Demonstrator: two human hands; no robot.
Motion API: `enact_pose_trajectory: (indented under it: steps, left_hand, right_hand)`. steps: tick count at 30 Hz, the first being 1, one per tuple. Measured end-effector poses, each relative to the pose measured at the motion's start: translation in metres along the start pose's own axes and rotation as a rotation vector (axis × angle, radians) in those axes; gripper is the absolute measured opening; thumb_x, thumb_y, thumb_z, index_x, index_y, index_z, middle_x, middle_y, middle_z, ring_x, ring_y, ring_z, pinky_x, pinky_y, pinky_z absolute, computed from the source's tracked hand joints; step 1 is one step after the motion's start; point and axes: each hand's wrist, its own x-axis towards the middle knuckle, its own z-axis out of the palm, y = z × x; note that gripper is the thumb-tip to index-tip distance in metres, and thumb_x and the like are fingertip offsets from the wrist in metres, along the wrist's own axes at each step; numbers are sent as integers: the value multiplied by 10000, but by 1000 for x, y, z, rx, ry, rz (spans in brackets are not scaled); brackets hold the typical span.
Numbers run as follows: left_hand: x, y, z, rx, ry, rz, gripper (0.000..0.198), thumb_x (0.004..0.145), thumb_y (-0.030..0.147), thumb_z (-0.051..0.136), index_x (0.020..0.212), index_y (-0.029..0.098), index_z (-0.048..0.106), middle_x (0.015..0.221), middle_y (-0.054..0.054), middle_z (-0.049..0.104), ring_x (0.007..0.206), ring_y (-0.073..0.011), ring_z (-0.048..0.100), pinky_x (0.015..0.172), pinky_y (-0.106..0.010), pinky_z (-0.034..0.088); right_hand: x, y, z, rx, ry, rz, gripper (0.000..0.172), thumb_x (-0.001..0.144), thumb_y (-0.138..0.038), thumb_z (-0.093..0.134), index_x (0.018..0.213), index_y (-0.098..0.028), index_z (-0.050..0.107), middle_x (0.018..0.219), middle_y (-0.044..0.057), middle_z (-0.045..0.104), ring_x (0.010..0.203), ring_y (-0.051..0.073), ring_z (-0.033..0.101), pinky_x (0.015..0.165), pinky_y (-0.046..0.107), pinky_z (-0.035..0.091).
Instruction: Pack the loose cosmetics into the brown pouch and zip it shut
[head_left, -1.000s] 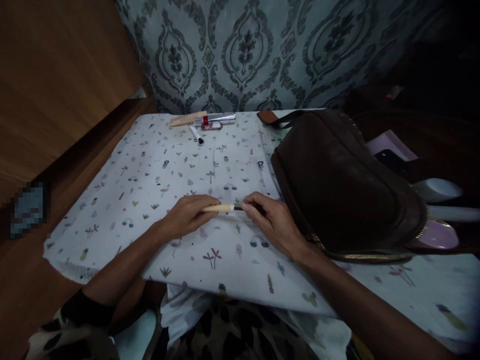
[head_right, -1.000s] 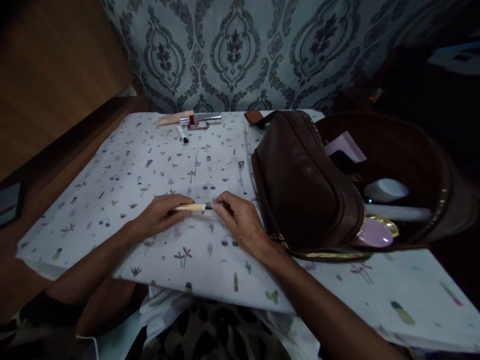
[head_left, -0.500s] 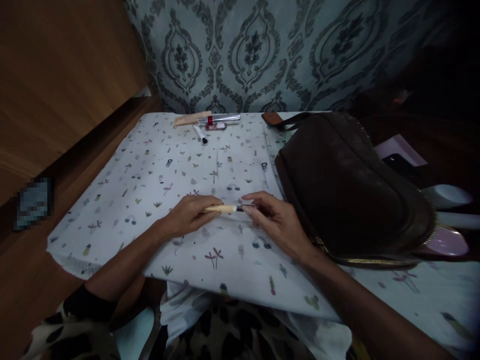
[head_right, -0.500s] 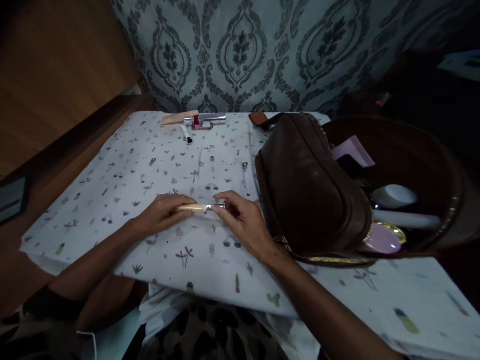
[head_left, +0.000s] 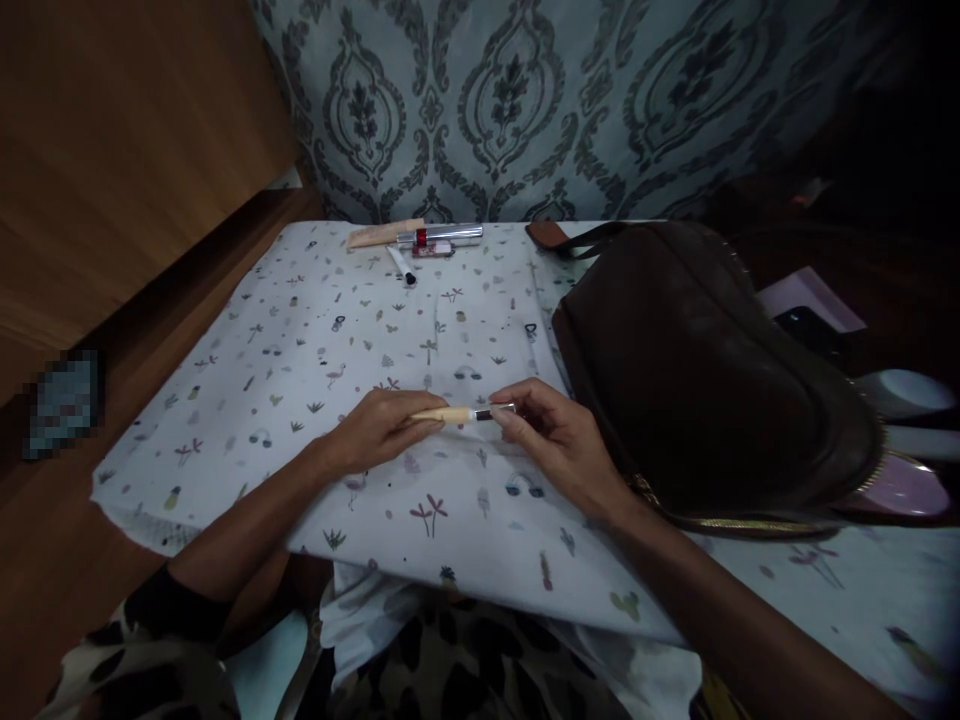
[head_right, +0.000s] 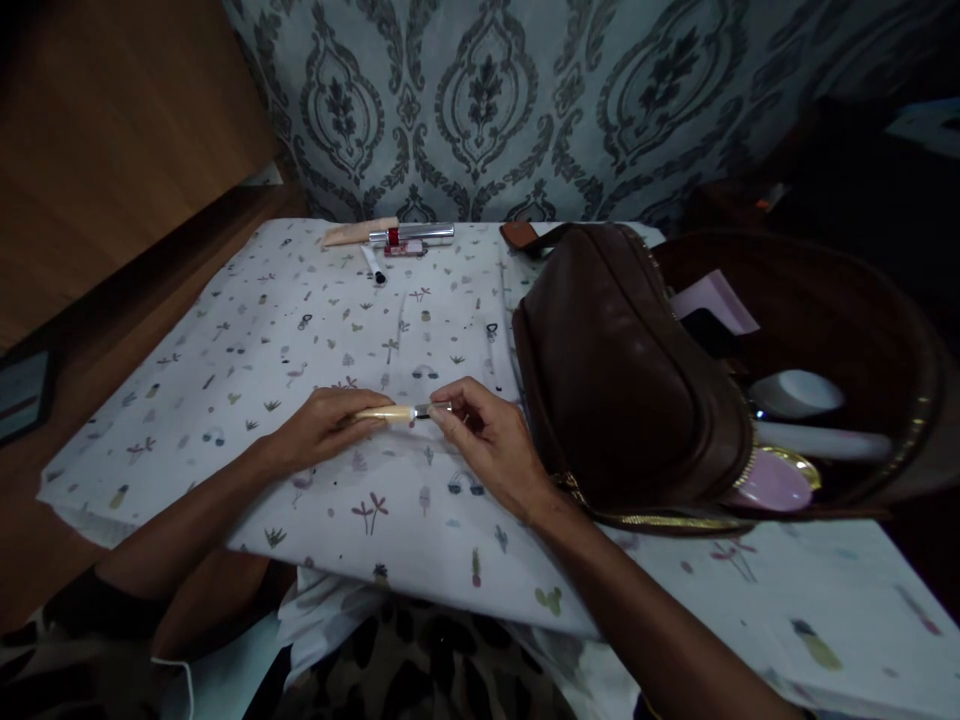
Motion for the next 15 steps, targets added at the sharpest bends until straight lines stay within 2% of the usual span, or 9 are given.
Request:
enact_pose_trajectory:
  steps: [4, 7, 9, 11, 15]
  left_hand:
    - [0, 1, -2, -72, -58, -75, 311, 1046, 350, 491, 1174, 163, 703, 926, -46, 772, 692, -115, 665, 638, -223, 486]
    - [1, 3, -4, -85, -94, -105, 318, 1047, 354, 484, 1176, 154, 696, 809, -11, 723, 606, -96, 596, 587, -213, 447]
    - [1, 3, -3, -68, -99, -102, 321, 1052, 369, 477, 1165, 158, 691, 790, -5, 707, 604, -99, 588, 587, -214, 449]
    - [0, 3, -1, -7, -69, -64, 313, 1056, 378, 475, 1154, 166, 683, 860, -27, 729, 676, -117, 634, 635, -224, 485]
    - [-1, 1, 7, 175, 77, 63, 285, 1061, 374, 481, 1146, 169, 658, 975, -76, 745, 848, -163, 691, 744, -268, 539]
  right_hand:
    - [0, 1, 1, 25, 12, -30, 196, 912, -393, 652, 954, -212, 715, 862, 30, 704, 764, 167, 637, 672, 287, 504]
    - [0, 1, 1, 31, 24, -32, 186, 903, -381, 668, 950, -211, 725, 870, 31, 710, 772, 168, 643, 673, 286, 505]
    - [0, 0, 1, 42, 22, -16, 200, 897, -391, 673, 952, -206, 725, 808, 19, 692, 726, 157, 634, 646, 276, 496]
    - [0, -1, 0, 57, 0, 24, 229, 896, -418, 673, 945, -198, 713, 696, -8, 639, 620, 134, 594, 582, 257, 470]
    - [0, -3, 1, 125, -54, 140, 383, 896, -564, 663, 810, -192, 634, 547, -43, 557, 433, 94, 475, 443, 227, 383]
